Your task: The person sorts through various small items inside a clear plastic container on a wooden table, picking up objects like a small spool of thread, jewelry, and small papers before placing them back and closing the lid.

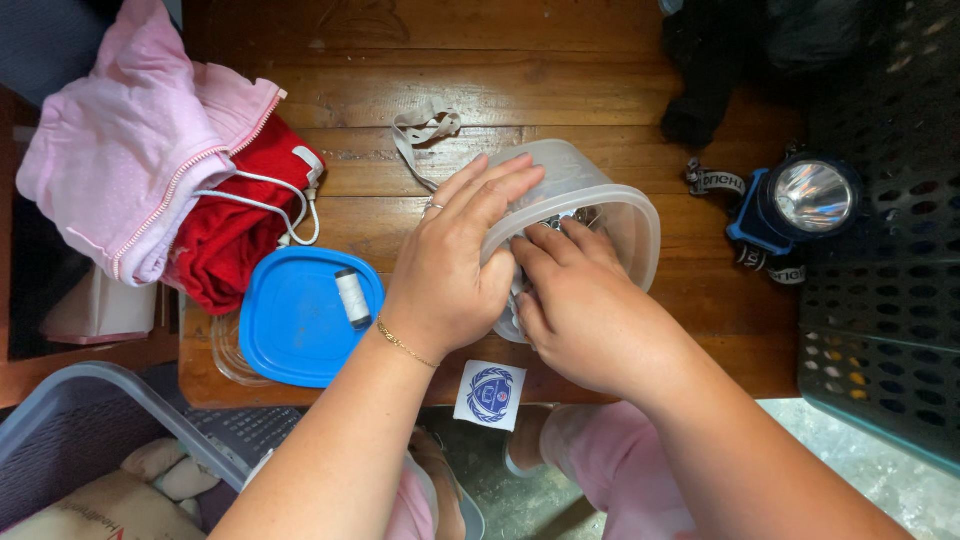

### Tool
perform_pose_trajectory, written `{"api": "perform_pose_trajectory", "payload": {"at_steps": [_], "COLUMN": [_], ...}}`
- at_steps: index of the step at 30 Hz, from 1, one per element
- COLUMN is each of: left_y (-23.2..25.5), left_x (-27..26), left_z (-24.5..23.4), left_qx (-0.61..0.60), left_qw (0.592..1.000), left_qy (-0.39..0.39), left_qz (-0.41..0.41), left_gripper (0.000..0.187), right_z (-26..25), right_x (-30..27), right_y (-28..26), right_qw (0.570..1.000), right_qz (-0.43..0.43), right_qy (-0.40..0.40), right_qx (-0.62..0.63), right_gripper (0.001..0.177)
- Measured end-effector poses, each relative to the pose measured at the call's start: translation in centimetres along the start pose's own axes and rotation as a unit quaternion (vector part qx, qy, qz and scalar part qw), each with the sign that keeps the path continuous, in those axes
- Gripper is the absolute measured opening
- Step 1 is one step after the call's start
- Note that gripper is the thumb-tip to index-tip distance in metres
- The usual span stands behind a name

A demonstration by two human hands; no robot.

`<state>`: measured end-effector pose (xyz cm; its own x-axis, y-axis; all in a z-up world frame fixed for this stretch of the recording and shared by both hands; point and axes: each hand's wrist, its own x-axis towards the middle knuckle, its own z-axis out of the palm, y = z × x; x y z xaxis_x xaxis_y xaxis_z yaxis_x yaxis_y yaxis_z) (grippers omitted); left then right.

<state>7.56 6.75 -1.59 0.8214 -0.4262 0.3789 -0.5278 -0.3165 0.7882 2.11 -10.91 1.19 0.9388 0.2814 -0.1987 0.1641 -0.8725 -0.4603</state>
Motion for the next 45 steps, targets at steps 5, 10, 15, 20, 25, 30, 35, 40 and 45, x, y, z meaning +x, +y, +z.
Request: {"api": "perform_pose_trajectory", "payload": {"at_steps": [5,10,15,20,25,30,35,40,45], "left_y": [0.0,0.2,0.5,1.1,1.3,1.2,1.1,1.1,2.0], "left_x": [0.0,-0.1,0.0,0.0,-0.1,-0.2,-0.2,-0.3,-0.4], "left_z": [0.1,0.1,0.1,0.3,0.3,0.4,0.4,0.5,1.3], "left_qx": [0.001,0.011,0.007,0.017,0.017,0.022,0.024,0.026,0.053], "left_qw": [1.0,1.0,1.0,1.0,1.0,1.0,1.0,1.0,0.998], "left_qy": [0.0,0.0,-0.004,-0.014,-0.009,-0.009,-0.008,-0.01,-0.016], "left_qz": [-0.003,-0.006,-0.003,0.003,-0.009,-0.01,-0.011,-0.005,0.002], "left_gripper": [0.063,0.063,0.064,0.067,0.068,0.068,0.068,0.068,0.067], "right_z": [-0.2,-0.7,0.2,1.9,2.9,3.0,3.3,3.0,1.3], "right_x": [0.0,0.0,-0.3,0.9,1.4,1.5,1.7,1.8,2.3], "right_y": [-0.5,-1.1,-1.0,1.0,1.9,2.1,2.1,1.7,0.7], "right_qw": [1.0,0.998,0.992,0.995,0.993,0.993,0.991,0.986,0.985], "right_qz": [-0.005,-0.008,0.05,0.053,0.074,0.043,0.065,0.02,-0.035], "right_qy": [0.008,0.052,0.103,0.08,0.076,0.103,0.11,0.164,0.171], "right_qx": [-0.027,0.035,0.05,-0.042,-0.045,-0.028,-0.027,0.0,-0.001], "right_gripper": [0.055,0.05,0.052,0.061,0.07,0.073,0.071,0.065,0.043]}}
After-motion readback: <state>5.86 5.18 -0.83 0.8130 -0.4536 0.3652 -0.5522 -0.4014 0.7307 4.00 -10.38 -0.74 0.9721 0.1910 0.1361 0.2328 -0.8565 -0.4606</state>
